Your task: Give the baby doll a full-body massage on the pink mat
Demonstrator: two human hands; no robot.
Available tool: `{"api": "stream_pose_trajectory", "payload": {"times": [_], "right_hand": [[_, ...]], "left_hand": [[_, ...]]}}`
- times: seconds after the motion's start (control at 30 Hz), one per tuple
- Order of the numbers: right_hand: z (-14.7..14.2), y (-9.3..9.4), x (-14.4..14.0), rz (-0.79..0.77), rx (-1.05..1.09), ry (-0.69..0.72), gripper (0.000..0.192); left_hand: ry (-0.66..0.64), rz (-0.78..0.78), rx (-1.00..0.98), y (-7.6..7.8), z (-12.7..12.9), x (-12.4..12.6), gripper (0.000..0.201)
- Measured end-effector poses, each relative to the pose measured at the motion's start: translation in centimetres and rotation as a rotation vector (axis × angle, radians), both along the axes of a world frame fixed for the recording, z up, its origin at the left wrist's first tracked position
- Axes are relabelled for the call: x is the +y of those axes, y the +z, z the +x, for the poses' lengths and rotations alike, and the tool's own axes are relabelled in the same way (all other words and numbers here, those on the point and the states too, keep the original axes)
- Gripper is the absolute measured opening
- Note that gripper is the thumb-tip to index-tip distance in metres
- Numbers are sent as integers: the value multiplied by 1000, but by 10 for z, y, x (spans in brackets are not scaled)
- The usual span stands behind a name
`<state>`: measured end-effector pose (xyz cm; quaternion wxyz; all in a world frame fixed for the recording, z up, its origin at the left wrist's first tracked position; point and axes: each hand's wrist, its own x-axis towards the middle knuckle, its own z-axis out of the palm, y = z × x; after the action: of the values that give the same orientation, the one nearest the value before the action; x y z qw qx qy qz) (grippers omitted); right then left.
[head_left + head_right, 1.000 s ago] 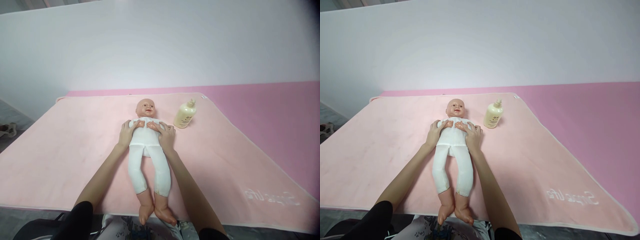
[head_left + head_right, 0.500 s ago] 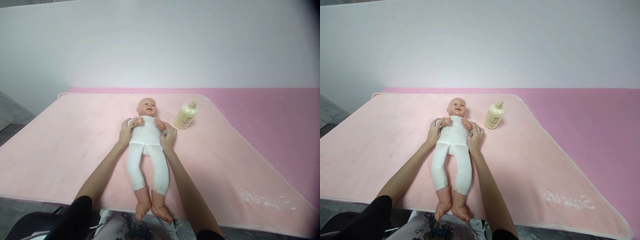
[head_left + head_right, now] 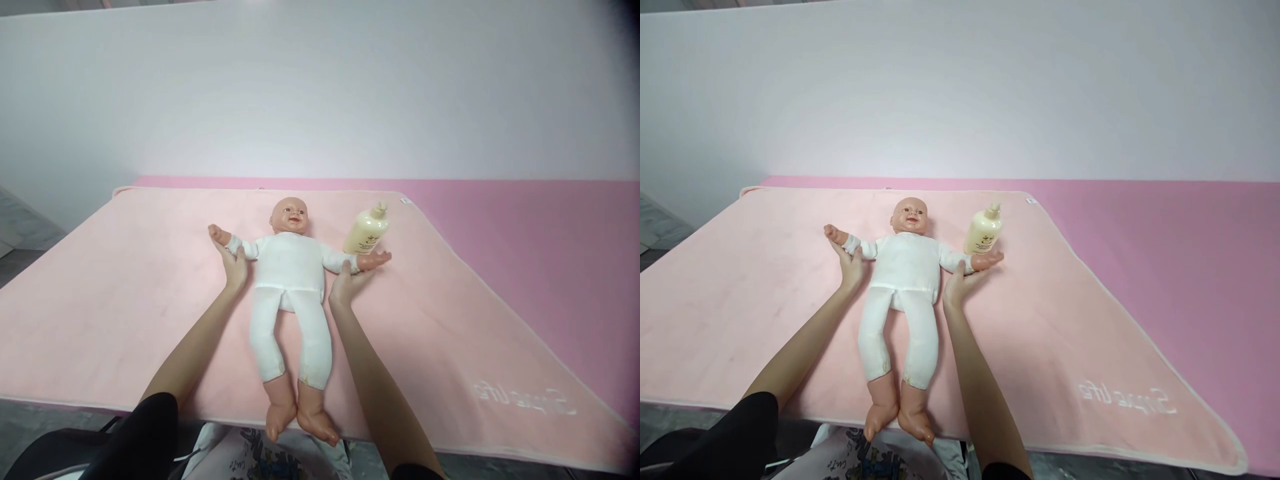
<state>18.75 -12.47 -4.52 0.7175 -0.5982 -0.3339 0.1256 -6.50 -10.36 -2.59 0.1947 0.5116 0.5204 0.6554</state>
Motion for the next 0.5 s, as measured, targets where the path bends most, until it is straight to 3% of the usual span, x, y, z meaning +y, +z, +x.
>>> {"api": "stream_pose_trajectory", "payload": {"times": [0.1, 0.27, 0.5], "right_hand": [[-9, 2, -3, -73, -154, 87, 67], [-19, 11, -7, -190, -686, 208, 62], [-23, 25, -9, -295, -1068, 216, 57]], "left_hand": [[-9, -53, 220, 5, 10, -7, 76], [-158, -63, 629, 8, 20, -10, 45], [-124, -35, 903, 11, 24, -11, 45]]}}
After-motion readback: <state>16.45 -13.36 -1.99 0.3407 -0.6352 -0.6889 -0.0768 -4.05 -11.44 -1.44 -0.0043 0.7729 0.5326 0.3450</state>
